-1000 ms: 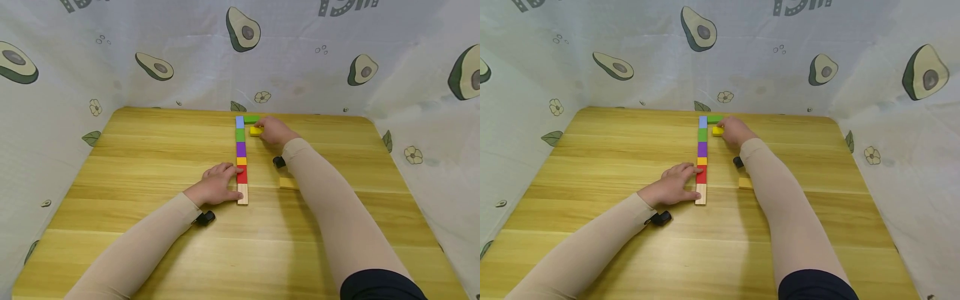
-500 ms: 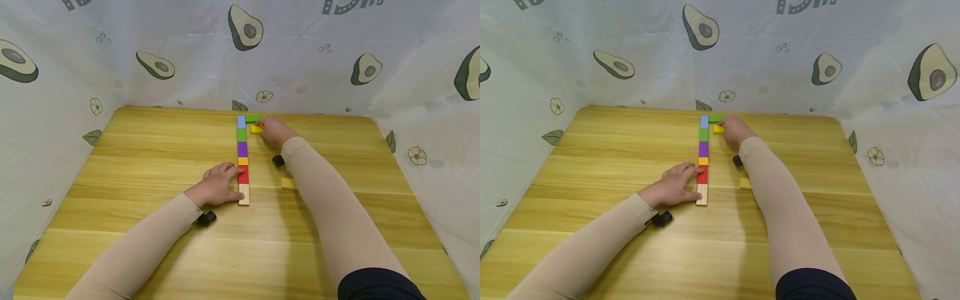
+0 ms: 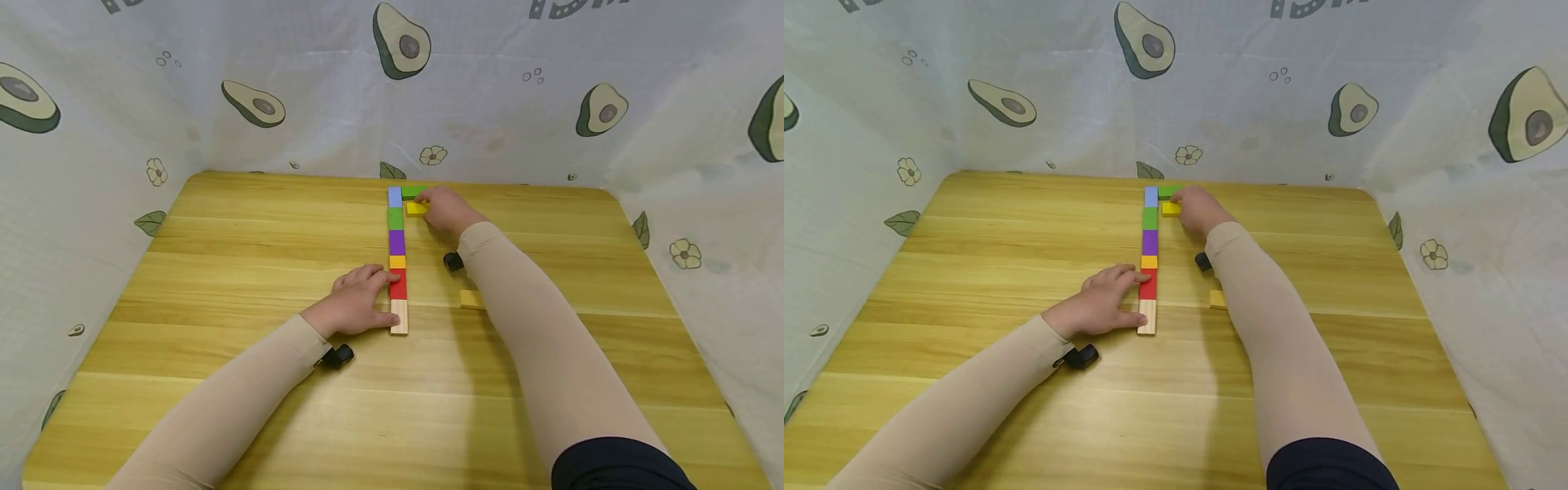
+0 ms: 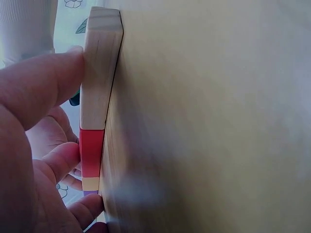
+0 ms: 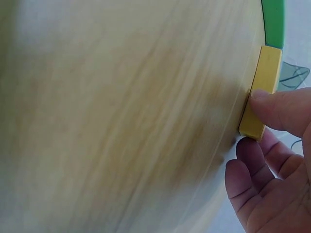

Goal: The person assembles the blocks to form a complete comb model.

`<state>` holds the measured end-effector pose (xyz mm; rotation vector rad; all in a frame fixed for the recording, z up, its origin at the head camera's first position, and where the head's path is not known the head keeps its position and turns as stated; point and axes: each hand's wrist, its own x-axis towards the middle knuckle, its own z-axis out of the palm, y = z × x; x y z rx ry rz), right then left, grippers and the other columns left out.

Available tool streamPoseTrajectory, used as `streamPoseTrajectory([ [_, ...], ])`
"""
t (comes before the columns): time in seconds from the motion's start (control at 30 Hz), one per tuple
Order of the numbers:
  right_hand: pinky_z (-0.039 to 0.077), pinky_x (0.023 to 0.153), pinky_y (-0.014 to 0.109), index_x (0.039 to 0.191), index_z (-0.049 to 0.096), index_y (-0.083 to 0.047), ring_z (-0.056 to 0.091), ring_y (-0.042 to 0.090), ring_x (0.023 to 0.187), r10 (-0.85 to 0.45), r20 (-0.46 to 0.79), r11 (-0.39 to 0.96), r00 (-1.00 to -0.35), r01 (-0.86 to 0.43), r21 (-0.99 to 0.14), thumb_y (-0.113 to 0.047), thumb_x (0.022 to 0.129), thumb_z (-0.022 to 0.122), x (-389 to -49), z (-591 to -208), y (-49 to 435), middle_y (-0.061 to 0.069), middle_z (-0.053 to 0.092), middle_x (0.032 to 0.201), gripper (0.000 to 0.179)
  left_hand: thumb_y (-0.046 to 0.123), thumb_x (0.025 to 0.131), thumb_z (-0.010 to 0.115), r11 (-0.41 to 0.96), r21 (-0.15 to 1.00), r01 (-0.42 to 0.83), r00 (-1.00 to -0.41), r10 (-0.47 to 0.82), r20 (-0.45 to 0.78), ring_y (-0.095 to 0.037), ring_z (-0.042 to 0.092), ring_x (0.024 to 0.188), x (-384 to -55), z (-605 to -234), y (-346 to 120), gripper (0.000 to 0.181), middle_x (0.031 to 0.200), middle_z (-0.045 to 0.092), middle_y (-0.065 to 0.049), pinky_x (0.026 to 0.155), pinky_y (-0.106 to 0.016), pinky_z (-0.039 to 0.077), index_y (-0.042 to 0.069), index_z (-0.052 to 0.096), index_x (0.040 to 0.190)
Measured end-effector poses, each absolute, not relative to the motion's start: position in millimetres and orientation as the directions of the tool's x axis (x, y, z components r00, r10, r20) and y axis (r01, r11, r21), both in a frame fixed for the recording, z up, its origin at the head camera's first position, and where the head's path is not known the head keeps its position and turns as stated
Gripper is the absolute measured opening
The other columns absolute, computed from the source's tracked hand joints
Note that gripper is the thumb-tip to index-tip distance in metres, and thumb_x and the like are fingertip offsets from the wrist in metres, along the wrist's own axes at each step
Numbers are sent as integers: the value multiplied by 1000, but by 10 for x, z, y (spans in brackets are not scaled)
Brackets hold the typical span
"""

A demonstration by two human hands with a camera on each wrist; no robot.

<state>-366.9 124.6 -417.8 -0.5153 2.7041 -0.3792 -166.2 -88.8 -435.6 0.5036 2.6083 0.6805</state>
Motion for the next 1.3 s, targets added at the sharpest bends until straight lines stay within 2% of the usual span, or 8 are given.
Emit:
streamPoseTrajectory([
  [0.4, 34, 126, 54, 152, 53, -7, 45, 40, 147, -397, -286, 888, -872, -286, -361, -5, 103, 56, -3648, -4183, 1310, 21, 49, 158, 50, 55, 93, 75, 822, 519, 235, -856, 428, -290, -35, 20, 161, -1669, -4365, -888, 80, 173, 25, -9, 128, -60, 16, 31, 40, 161],
  [0.63, 40, 120, 52, 150, 55, -4, 53, 38, 129, -386, -240, 873, -891, -268, -408, -3, 100, 58, -3633, -4250, 1410, 22, 58, 142, 50, 54, 93, 75, 817, 529, 228, -857, 427, -291, -35, 20, 161, -1662, -4363, -900, 80, 173, 25, -10, 128, -61, 15, 30, 40, 161],
  [0.83, 36, 124, 50, 148, 56, -4, 51, 36, 134, -373, -212, 858, -903, -250, -448, -2, 99, 54, -3611, -4283, 1481, 20, 56, 150, 49, 55, 94, 74, 821, 523, 231, -855, 428, -293, -35, 19, 161, -1660, -4373, -913, 80, 173, 24, -10, 128, -61, 14, 30, 39, 162],
  [1.03, 40, 120, 50, 149, 56, -5, 52, 35, 123, -362, -220, 859, -906, -231, -457, -4, 99, 55, -3616, -4292, 1512, 20, 59, 141, 49, 55, 94, 74, 817, 526, 237, -856, 431, -284, -35, 19, 161, -1663, -4389, -919, 80, 173, 25, -11, 128, -61, 15, 29, 40, 162],
  [1.3, 40, 121, 51, 150, 55, -7, 52, 36, 125, -358, -250, 862, -900, -215, -459, -6, 100, 56, -3609, -4259, 1557, 20, 60, 139, 51, 55, 93, 75, 811, 533, 240, -853, 438, -283, -36, 19, 161, -1657, -4371, -900, 81, 173, 25, -11, 128, -62, 15, 30, 40, 162],
])
